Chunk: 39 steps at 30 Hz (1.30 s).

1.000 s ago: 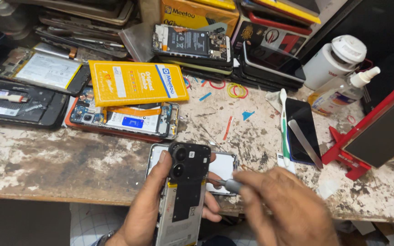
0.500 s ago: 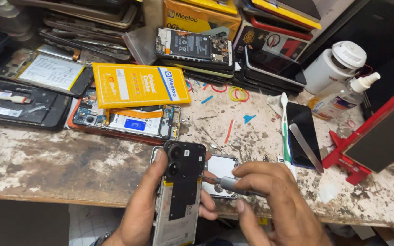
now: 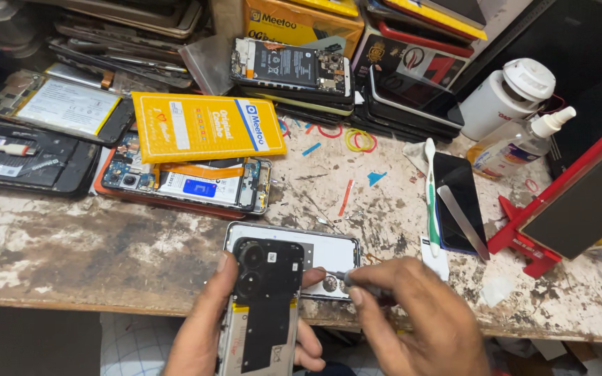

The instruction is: The person uses a screwdriver to remove screws from the back of a smartphone, then detaches a ribbon cable from the motherboard. The person continues to unscrew and handle the device on a cluttered workbench.

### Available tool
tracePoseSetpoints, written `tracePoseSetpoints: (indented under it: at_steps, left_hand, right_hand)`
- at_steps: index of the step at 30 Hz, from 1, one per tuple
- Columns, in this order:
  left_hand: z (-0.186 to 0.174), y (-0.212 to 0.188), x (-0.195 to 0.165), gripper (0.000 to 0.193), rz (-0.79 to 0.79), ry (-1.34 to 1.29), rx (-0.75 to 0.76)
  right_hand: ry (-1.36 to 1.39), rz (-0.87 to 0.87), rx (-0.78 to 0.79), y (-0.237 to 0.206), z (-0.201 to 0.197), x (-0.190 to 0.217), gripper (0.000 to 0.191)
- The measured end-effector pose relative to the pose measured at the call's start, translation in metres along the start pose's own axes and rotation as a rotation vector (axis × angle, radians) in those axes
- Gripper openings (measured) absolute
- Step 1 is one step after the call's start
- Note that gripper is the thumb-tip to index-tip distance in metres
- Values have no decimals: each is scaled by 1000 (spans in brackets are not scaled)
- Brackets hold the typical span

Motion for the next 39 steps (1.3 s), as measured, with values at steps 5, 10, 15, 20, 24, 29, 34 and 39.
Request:
tracePoseSetpoints:
  at_steps: [5,10,15,20,24,29,34,39]
  left_hand:
    - [1,10,-1,92,-6,-39,-16]
    - [9,12,-3,92,-13,-56,82]
    - [6,11,-3,92,5,-39,74]
    - [2,13,-4,90,17,-34,18]
    - [-2,13,-2,90,-14,-46,-76]
    - [0,11,-2,90,10,-52,-39]
    - [2,12,0,92,-12,-53,15]
    - [1,12,-1,91,0,-34,-36]
  right_hand:
    - [48,-4,-137,-13,2,7,16]
    - [81,3,-87,-16,4,7,17]
    - [77,-71,-90,-12,4,10,18]
    - [31,-31,-150,-12,-2,9,15]
    - [8,26,-112,-11,-2,3,15]
    - [65,-119,-98,-11,4,7,18]
    - [67,-106,-72,-12,5,8,18]
    - [30,-47,-134,-12,-5,8,17]
Point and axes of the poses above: each hand's wrist, its own y-axis towards the middle knuckle, its own z-axis out of the palm, x = y × z, the point moved 6 cm from there along y, towards the middle knuckle, and after that the axes turned 2 degrees about -x, right-handed, at the moved point
